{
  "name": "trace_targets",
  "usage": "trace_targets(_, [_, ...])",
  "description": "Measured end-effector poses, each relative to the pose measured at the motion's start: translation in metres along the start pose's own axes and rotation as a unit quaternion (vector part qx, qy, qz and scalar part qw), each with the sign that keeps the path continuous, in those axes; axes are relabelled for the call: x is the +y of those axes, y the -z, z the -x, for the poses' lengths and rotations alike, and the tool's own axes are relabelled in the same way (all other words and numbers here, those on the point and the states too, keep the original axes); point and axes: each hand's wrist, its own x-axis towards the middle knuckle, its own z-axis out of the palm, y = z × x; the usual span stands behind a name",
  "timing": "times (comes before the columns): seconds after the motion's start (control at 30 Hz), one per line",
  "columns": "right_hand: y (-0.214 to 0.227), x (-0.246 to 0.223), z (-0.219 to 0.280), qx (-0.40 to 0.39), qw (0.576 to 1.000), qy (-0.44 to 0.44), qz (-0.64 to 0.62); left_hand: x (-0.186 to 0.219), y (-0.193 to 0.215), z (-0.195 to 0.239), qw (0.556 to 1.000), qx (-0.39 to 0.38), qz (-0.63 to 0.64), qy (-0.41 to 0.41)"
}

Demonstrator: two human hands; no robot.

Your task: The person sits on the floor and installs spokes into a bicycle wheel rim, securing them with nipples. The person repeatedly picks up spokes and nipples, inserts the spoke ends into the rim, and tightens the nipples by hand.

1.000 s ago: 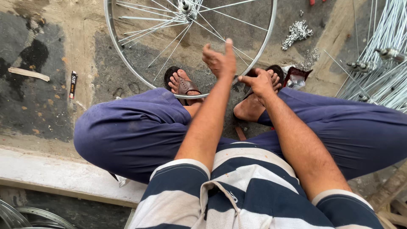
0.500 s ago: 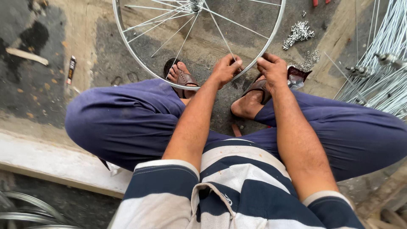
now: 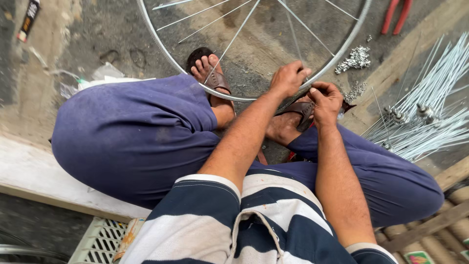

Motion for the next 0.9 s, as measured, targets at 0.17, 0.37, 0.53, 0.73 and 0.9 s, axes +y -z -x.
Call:
trace_targets(0.17, [-0.016,-0.008,0.001,-0.024,0.995,0.084,0.043,-0.002,-0.002,-0.002,0.999,-0.029,0.028,0.010])
trace_targets(0.37, [-0.019,-0.012,0.002,-0.032,0.992,0.095,0.072,0.000,0.000,0.000,0.999,-0.034,0.009,0.014])
trace_targets(0.53, [-0.021,-0.010,0.001,-0.024,0.993,0.099,0.061,0.002,0.001,0.001,1.000,-0.029,0.005,0.009])
trace_targets(0.73, [-0.022,-0.004,0.001,-0.008,0.994,0.108,0.032,0.000,0.000,-0.001,1.000,-0.026,-0.005,0.005])
trace_targets(0.9, [-0.018,0.009,-0.002,0.000,0.998,0.030,-0.048,-0.013,-0.002,-0.004,0.996,-0.034,0.069,-0.034])
